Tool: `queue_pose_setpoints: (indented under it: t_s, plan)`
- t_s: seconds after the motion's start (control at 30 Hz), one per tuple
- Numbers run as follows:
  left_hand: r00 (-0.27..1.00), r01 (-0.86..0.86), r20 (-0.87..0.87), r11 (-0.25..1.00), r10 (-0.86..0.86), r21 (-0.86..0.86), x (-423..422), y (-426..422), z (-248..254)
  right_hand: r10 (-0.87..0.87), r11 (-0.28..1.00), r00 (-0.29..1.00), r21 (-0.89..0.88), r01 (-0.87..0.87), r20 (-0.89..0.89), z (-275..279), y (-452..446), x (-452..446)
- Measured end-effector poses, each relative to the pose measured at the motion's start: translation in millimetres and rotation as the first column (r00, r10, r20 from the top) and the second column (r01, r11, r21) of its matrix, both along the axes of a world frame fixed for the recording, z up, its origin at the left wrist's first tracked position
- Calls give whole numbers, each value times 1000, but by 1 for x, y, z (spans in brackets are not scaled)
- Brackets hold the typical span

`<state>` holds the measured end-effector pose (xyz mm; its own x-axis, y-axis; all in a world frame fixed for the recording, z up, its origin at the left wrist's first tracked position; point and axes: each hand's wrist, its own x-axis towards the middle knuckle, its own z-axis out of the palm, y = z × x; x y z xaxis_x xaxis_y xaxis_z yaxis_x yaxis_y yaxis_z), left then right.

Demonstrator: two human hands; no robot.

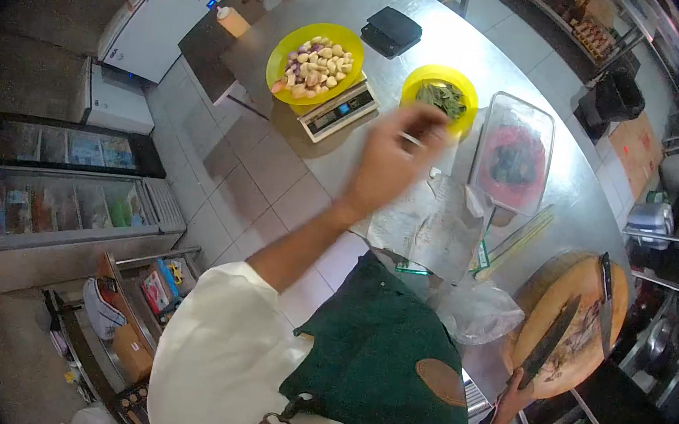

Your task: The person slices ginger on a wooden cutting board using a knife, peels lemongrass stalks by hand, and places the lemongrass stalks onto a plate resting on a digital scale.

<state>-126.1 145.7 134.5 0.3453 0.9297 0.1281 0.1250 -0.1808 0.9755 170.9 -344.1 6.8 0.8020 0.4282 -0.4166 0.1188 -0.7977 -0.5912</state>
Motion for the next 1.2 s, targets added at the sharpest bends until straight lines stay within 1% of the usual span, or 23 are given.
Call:
queue_pose_setpoints:
  t_s: [0.03, 0.07, 0.1, 0.17, 0.2, 0.27, 0.3, 0.37, 0.43, 0.5, 0.6, 0.7, 0.73, 0.8, 0.87, 0.9, 0.97, 1.0, 1.03, 1.07, 1.1, 1.13, 1.2]
  plan:
    - [987, -160, -11, 985, 161, 61, -21, 21, -13, -4, 1000, 1000, 0, 4, -1, -3, -2, 0]
    - [965, -253, -33, 956, 260, 150, -47, 45, -28, 11, 998, 1000, 68, -12, 22, -9, -5, 1]
    - [930, -320, -127, 929, 346, 188, -68, 58, -18, 24, 990, 999, 136, -31, 47, -12, -8, 2]
    - [871, -389, -201, 878, 449, 277, -106, 82, -13, 11, 996, 1000, 83, -13, 22, -1, -2, -1]
    - [870, -390, -200, 878, 450, 276, -123, 95, -19, 1, 999, 1000, 32, -1, -3, 2, 1, -2]
    - [678, -454, -405, 783, 613, 425, -148, 117, -38, 23, 1000, 1000, 7, -23, 14, -22, -21, 13]
    - [679, -456, -401, 781, 615, 427, -152, 119, -39, 44, 999, 999, -20, -43, 30, -33, -30, 20]
    - [530, -388, -595, 797, 604, 463, -153, 123, -43, 28, 1000, 999, -14, -27, 41, -34, -30, 19]
    - [504, -366, -617, 797, 604, 481, -150, 126, -51, 10, 1000, 999, -13, -9, 49, -33, -31, 19]
    - [476, -343, -639, 797, 604, 498, -148, 132, -60, -5, 999, 1000, -35, 4, -11, -33, -31, 20]
    - [415, -245, -709, 821, 570, 517, -147, 142, -75, -22, 999, 999, -41, 21, -32, -27, -25, 17]
    - [379, -192, -763, 851, 524, 489, -152, 151, -93, -2, 1000, 998, -22, 3, 58, -45, -39, 22]
    - [371, -188, -738, 824, 564, 535, -152, 153, -98, -6, 1000, 998, -23, 7, 61, -34, -30, 18]
    - [365, -182, -712, 796, 600, 577, -149, 151, -99, -48, 997, 998, -60, 45, -43, -1, -2, 3]
    - [398, -336, -660, 771, 637, 541, -145, 146, -89, -51, 999, 999, -13, 51, -12, -15, -13, 7]
    - [399, -335, -660, 771, 636, 541, -146, 149, -86, -56, 998, 998, 35, 55, 19, -25, -19, 9]
    - [637, -487, -504, 811, 583, 323, -154, 155, -77, -19, 997, 996, 74, 12, 85, -49, -34, 17]
    - [636, -488, -506, 812, 582, 320, -158, 156, -73, 19, 993, 988, 109, -36, 151, -58, -43, 22]
    - [769, -541, -316, 829, 556, 142, -160, 157, -67, 22, 994, 988, 106, -38, 151, -56, -43, 22]
    - [839, -542, -95, 839, 536, -44, -160, 155, -56, 8, 997, 989, 74, -19, 147, -50, -38, 18]
    - [855, -518, -38, 845, 518, -132, -161, 154, -43, -7, 999, 990, 42, 1, 144, -43, -32, 15]
    - [853, -520, -39, 844, 520, -133, -160, 150, -34, -5, 999, 990, 40, -1, 144, -37, -27, 11]
    - [861, -469, 122, 863, 494, -187, -160, 141, -20, -69, 994, 995, 94, 62, 76, -28, -19, 6]
